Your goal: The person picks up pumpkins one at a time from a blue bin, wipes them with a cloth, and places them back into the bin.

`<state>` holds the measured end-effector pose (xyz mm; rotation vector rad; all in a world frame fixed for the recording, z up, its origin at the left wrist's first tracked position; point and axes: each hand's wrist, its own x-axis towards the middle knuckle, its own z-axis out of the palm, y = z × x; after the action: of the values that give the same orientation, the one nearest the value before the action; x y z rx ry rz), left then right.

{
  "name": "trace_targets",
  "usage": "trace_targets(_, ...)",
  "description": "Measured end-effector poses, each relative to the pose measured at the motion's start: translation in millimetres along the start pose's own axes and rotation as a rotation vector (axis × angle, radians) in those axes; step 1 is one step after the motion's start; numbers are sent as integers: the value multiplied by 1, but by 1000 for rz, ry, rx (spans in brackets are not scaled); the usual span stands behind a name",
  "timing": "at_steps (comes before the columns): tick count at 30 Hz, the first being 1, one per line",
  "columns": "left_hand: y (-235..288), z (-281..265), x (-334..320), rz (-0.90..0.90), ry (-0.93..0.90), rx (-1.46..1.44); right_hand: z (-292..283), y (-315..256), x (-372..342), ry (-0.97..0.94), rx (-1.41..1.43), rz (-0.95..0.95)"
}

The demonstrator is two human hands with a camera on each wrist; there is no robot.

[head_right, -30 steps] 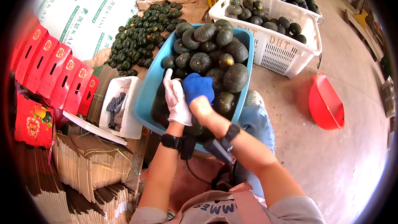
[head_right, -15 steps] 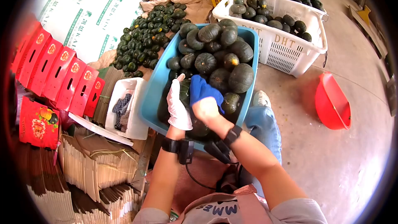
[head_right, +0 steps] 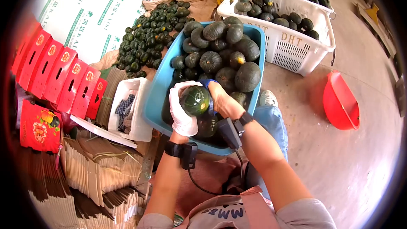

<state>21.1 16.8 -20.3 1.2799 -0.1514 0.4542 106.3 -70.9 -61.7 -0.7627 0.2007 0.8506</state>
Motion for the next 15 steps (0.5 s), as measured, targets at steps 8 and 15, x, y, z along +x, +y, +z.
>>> trace_targets(8, -32, -18, 17, -77, 355, 165, 38, 45, -41, 566, -1718, -693)
trace_targets(15, -13, -18, 16, -413, 541, -523, 12, 40, 6, 647, -1332, -1469)
